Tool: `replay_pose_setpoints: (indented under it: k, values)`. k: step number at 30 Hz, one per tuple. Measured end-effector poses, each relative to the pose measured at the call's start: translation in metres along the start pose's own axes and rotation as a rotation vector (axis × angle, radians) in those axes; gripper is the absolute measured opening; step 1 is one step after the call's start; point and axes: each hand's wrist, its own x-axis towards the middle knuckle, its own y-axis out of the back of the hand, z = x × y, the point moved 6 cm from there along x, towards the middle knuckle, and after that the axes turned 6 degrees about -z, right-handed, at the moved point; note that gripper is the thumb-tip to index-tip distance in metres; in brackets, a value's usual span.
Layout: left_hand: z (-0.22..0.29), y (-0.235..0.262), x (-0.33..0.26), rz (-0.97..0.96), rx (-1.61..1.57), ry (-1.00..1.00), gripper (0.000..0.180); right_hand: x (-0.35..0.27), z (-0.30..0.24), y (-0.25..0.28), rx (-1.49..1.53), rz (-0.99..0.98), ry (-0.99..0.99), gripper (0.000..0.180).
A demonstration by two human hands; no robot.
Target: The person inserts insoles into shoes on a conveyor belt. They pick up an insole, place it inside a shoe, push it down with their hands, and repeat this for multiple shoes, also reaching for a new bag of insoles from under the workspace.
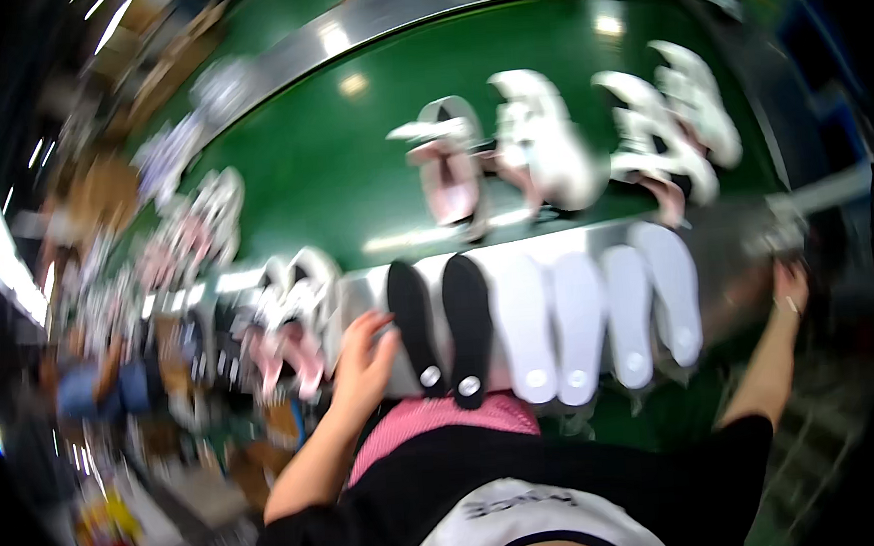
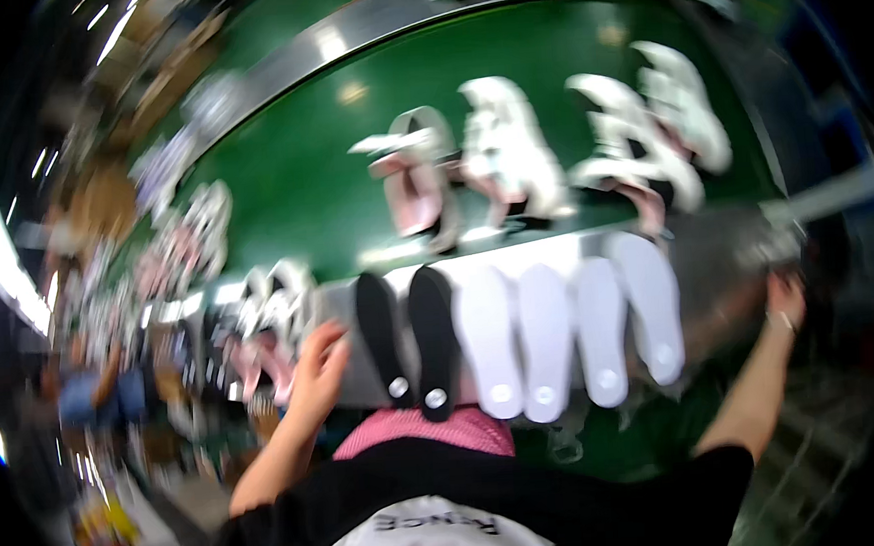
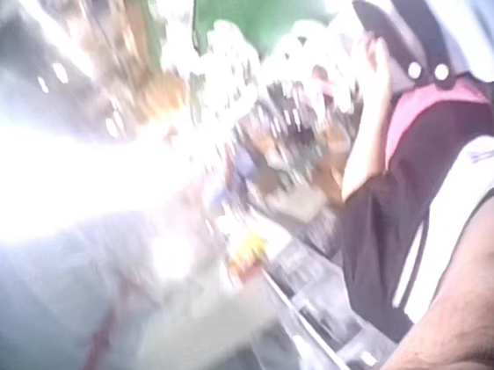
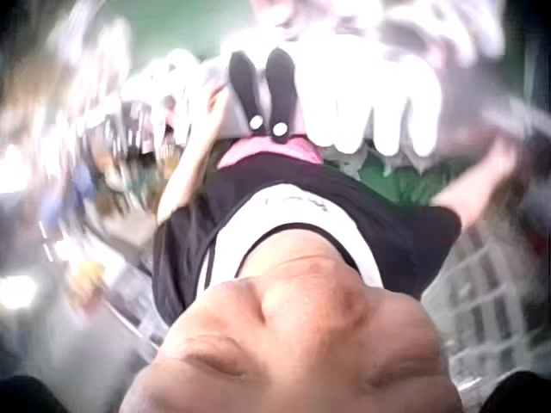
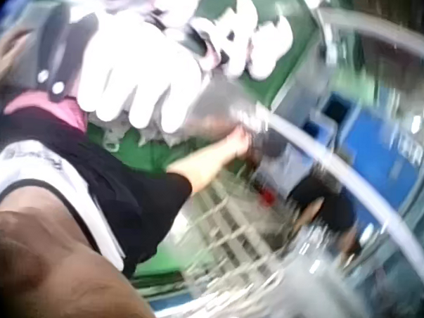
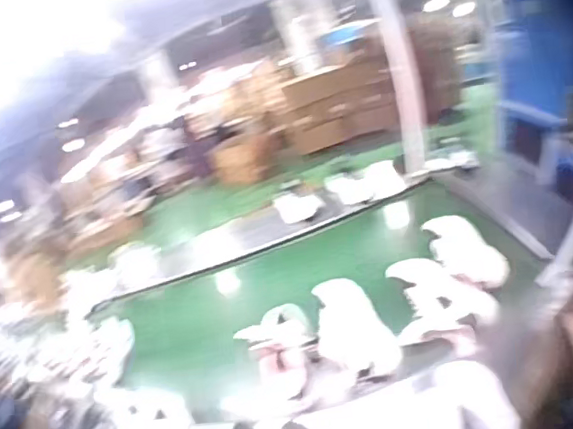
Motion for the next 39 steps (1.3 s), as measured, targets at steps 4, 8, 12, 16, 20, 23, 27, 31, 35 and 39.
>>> replay_pose_setpoints:
  k: [4,8,12,16,20,23,27,31,35,39]
  values:
    - [-0.006,0.012,-0.033,0.138,0.11,0.076,0.03,0.014,0.013,-0.006,-0.256,0.198,-0.152,0.063]
    - [-0.042,0.041,-0.065,0.386,0.078,0.106,0.025,-0.055,0.044,-0.084,-0.317,0.502,-0.116,0.066]
    - [-0.103,0.114,-0.085,0.673,0.172,0.25,0.022,-0.111,0.063,-0.117,-0.36,0.374,-0.142,0.045]
    - [-0.175,0.161,-0.101,0.529,0.453,0.479,0.046,-0.162,0.086,-0.206,-0.437,-0.057,-0.139,0.034]
    - [-0.181,0.165,-0.054,0.31,0.465,0.462,0.055,-0.285,0.141,-0.36,-0.717,-0.325,-0.05,0.028]
    - [-0.213,0.156,-0.037,0.155,0.305,0.328,0.049,-0.387,0.238,-0.443,-1.035,-0.519,-0.129,0.021]
    - [-0.201,0.148,-0.02,0.087,0.192,0.193,0.045,-0.498,0.392,-0.503,-1.6,-0.856,-0.194,0.029]
    - [-0.192,0.151,-0.029,-0.146,-0.355,0.092,0.032,-0.532,0.488,-0.498,-2.357,-0.721,0.142,0.051]
    - [-0.224,0.193,-0.055,-0.066,-0.363,0.166,0.024,-0.534,0.501,-0.495,-2.339,-0.53,0.149,0.051]
    - [-0.235,0.198,-0.05,0.147,0.222,-0.176,0.068,-0.539,0.488,-0.507,-2.121,-0.451,0.141,0.048]
